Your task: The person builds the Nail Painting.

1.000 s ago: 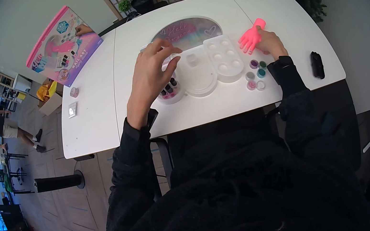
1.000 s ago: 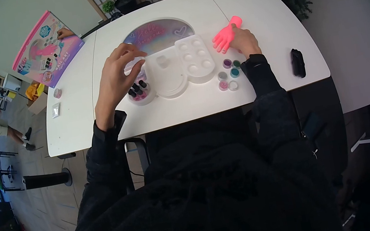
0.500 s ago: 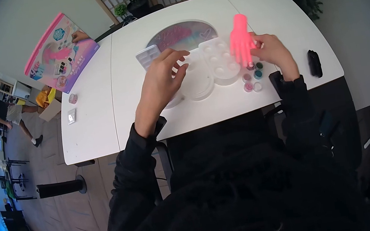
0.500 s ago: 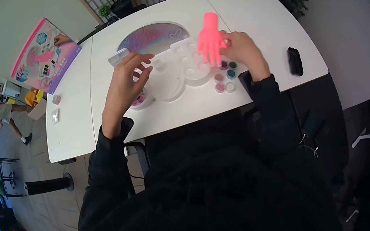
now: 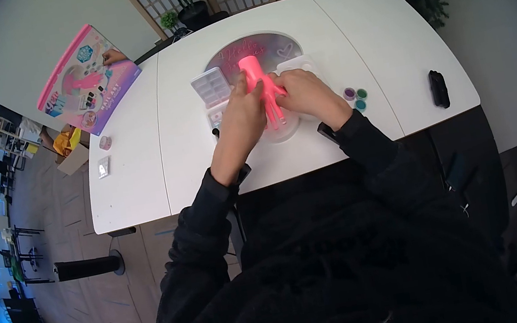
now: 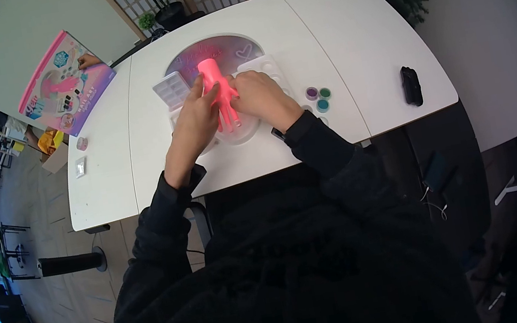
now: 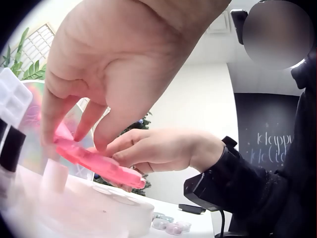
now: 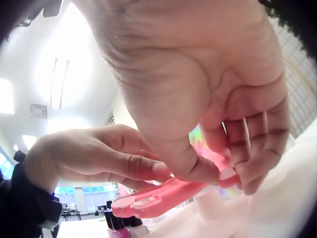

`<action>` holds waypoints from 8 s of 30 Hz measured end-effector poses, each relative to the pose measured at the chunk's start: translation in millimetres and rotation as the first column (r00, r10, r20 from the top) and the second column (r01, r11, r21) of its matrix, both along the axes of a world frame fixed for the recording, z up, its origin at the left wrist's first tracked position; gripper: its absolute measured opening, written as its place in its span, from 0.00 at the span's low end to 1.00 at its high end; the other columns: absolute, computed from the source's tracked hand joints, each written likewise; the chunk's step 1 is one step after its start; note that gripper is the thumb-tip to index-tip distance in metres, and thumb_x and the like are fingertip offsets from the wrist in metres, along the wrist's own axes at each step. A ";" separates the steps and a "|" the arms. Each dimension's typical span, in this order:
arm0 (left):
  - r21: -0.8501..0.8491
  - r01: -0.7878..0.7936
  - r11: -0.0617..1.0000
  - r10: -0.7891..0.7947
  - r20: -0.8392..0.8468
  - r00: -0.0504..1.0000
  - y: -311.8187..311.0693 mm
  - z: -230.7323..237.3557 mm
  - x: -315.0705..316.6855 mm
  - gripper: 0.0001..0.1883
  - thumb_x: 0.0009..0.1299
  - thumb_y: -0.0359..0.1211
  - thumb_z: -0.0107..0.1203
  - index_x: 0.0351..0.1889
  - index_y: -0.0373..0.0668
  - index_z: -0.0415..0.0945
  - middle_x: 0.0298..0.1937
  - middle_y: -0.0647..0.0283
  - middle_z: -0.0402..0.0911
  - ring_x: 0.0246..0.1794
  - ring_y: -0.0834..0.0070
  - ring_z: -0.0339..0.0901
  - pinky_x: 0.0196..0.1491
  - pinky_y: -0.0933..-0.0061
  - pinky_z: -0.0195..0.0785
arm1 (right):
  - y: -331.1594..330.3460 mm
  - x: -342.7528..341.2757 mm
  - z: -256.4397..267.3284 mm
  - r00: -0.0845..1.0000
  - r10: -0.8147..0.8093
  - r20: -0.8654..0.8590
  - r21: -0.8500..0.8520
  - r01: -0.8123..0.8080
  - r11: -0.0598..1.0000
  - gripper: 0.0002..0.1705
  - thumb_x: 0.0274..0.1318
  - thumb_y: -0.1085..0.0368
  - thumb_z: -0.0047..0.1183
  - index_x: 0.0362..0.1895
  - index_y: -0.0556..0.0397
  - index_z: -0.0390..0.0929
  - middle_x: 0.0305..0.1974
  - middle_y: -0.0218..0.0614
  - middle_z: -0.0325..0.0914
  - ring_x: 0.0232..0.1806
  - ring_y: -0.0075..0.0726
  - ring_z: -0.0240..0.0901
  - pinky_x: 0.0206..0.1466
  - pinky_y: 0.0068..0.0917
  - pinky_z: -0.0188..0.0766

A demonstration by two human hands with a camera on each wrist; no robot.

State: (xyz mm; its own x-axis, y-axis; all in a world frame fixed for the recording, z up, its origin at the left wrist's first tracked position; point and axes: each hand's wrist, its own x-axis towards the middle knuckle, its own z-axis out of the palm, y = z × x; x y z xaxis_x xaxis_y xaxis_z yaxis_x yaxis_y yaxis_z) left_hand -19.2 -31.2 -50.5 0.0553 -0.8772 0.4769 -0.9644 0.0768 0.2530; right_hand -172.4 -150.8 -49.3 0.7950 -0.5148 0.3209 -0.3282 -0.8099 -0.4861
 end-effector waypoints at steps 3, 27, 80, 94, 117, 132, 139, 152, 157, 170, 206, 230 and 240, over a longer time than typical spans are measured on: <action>0.106 -0.022 0.994 0.027 -0.045 0.999 1.1 8.5 -2.8 0.22 0.70 0.23 0.55 0.64 0.33 0.77 0.72 0.23 0.64 0.62 0.32 0.76 0.60 0.47 0.76 | 1.6 -0.4 0.3 1.000 -0.002 -0.008 -0.014 0.002 1.000 0.15 0.53 0.66 0.59 0.42 0.63 0.83 0.34 0.56 0.82 0.42 0.63 0.81 0.49 0.51 0.77; 0.178 -0.219 0.959 0.196 0.138 0.971 -10.4 -1.9 -9.3 0.26 0.78 0.41 0.55 0.67 0.33 0.73 0.52 0.42 0.83 0.56 0.45 0.76 0.57 0.47 0.69 | -10.8 -6.1 -7.3 0.981 0.070 -0.183 0.199 -0.033 0.980 0.21 0.65 0.60 0.50 0.57 0.58 0.80 0.40 0.57 0.85 0.42 0.59 0.83 0.48 0.48 0.78; 0.218 0.031 0.976 -0.024 -0.034 0.999 -13.8 0.2 -6.2 0.29 0.66 0.45 0.69 0.60 0.38 0.81 0.77 0.39 0.64 0.55 0.34 0.81 0.60 0.48 0.78 | -62.7 -35.1 7.6 0.994 -0.090 0.058 0.134 0.082 0.988 0.18 0.43 0.82 0.69 0.42 0.60 0.89 0.40 0.42 0.87 0.39 0.45 0.85 0.44 0.36 0.83; 0.197 0.018 0.980 -0.025 0.033 0.999 -13.7 4.4 -6.3 0.26 0.66 0.40 0.69 0.61 0.40 0.82 0.79 0.42 0.63 0.51 0.38 0.83 0.54 0.51 0.81 | -74.3 -138.6 -19.7 0.821 -0.450 -0.351 0.185 0.532 0.826 0.15 0.38 0.68 0.78 0.34 0.56 0.89 0.38 0.46 0.87 0.42 0.49 0.85 0.45 0.38 0.82; 0.208 -0.006 0.978 0.000 0.028 1.000 -10.5 6.0 -9.6 0.26 0.68 0.40 0.68 0.62 0.39 0.81 0.77 0.40 0.65 0.53 0.39 0.83 0.57 0.50 0.78 | -70.4 -41.0 1.2 0.999 0.018 0.042 0.082 -0.021 0.996 0.11 0.49 0.82 0.65 0.40 0.64 0.86 0.44 0.41 0.82 0.46 0.49 0.83 0.50 0.38 0.79; 0.217 0.038 0.975 -0.034 -0.021 0.999 -8.4 15.0 -10.4 0.25 0.68 0.38 0.67 0.61 0.37 0.81 0.76 0.38 0.65 0.52 0.41 0.84 0.57 0.50 0.78 | -52.0 -136.8 -20.2 0.963 -0.230 -0.142 0.120 0.247 0.962 0.13 0.47 0.79 0.68 0.41 0.60 0.87 0.39 0.41 0.87 0.43 0.43 0.86 0.46 0.34 0.80; 0.230 0.011 0.973 -0.012 0.005 1.000 -9.7 14.3 -10.6 0.24 0.69 0.40 0.67 0.61 0.39 0.82 0.77 0.41 0.66 0.50 0.42 0.85 0.55 0.50 0.79 | -45.0 -141.9 -4.8 0.992 -0.124 -0.017 0.166 0.125 0.978 0.13 0.48 0.72 0.71 0.40 0.61 0.88 0.38 0.45 0.88 0.39 0.47 0.86 0.46 0.37 0.82; 0.153 0.018 0.988 -0.021 0.023 1.000 -8.6 7.0 -8.7 0.24 0.68 0.39 0.67 0.60 0.39 0.82 0.77 0.42 0.66 0.50 0.43 0.85 0.54 0.51 0.79 | -25.0 -105.3 -3.0 0.921 -0.369 -0.127 -0.076 0.362 0.929 0.14 0.45 0.72 0.69 0.40 0.59 0.88 0.41 0.44 0.85 0.41 0.51 0.84 0.46 0.40 0.81; 0.150 0.036 0.988 -0.036 -0.004 0.999 -9.9 2.6 -5.2 0.25 0.67 0.41 0.69 0.60 0.41 0.82 0.77 0.43 0.66 0.51 0.41 0.84 0.53 0.50 0.80 | -13.3 -66.1 15.1 0.979 -0.043 0.201 0.067 0.030 0.997 0.11 0.51 0.74 0.67 0.41 0.62 0.86 0.45 0.43 0.81 0.43 0.53 0.82 0.47 0.42 0.79; 0.161 0.018 0.987 -0.020 0.010 1.000 -12.1 -4.9 -4.2 0.28 0.67 0.43 0.68 0.63 0.40 0.79 0.78 0.41 0.64 0.53 0.34 0.82 0.52 0.49 0.82 | -13.1 -26.6 -18.1 0.969 -0.107 0.222 0.071 0.094 0.993 0.15 0.44 0.82 0.68 0.40 0.62 0.88 0.39 0.45 0.85 0.37 0.50 0.85 0.42 0.36 0.82; 0.195 -0.001 0.981 0.000 0.006 1.000 -9.5 4.0 -6.8 0.26 0.67 0.44 0.69 0.61 0.44 0.82 0.78 0.45 0.67 0.54 0.39 0.84 0.53 0.53 0.83 | -29.2 -64.6 -16.3 0.948 -0.203 0.245 0.154 0.168 0.974 0.15 0.47 0.77 0.71 0.43 0.60 0.87 0.43 0.42 0.86 0.41 0.43 0.86 0.45 0.33 0.84; 0.148 0.032 0.988 -0.028 -0.026 0.999 -9.5 1.4 -3.9 0.24 0.68 0.42 0.67 0.60 0.44 0.83 0.78 0.47 0.67 0.47 0.43 0.86 0.46 0.53 0.83 | 9.4 -96.3 -2.2 0.916 -0.341 0.211 0.092 0.329 0.940 0.14 0.46 0.82 0.69 0.39 0.61 0.83 0.42 0.43 0.82 0.43 0.46 0.83 0.45 0.36 0.80; 0.150 0.021 0.988 -0.017 -0.033 0.999 -8.3 2.4 -5.0 0.23 0.70 0.40 0.66 0.61 0.42 0.83 0.77 0.41 0.65 0.44 0.44 0.87 0.48 0.52 0.81 | 32.4 -49.5 -23.8 0.933 -0.159 0.322 0.135 0.121 0.983 0.15 0.47 0.77 0.70 0.42 0.60 0.85 0.43 0.41 0.81 0.44 0.48 0.82 0.48 0.35 0.79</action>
State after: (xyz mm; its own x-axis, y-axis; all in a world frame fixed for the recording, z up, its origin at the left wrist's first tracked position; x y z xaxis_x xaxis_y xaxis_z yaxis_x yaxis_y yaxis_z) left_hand -24.3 -39.4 -48.1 0.0509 -0.9400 0.3375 -0.9544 0.0537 0.2936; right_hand -221.9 -118.4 -73.1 0.5709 -0.6606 0.4875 -0.2399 -0.7020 -0.6705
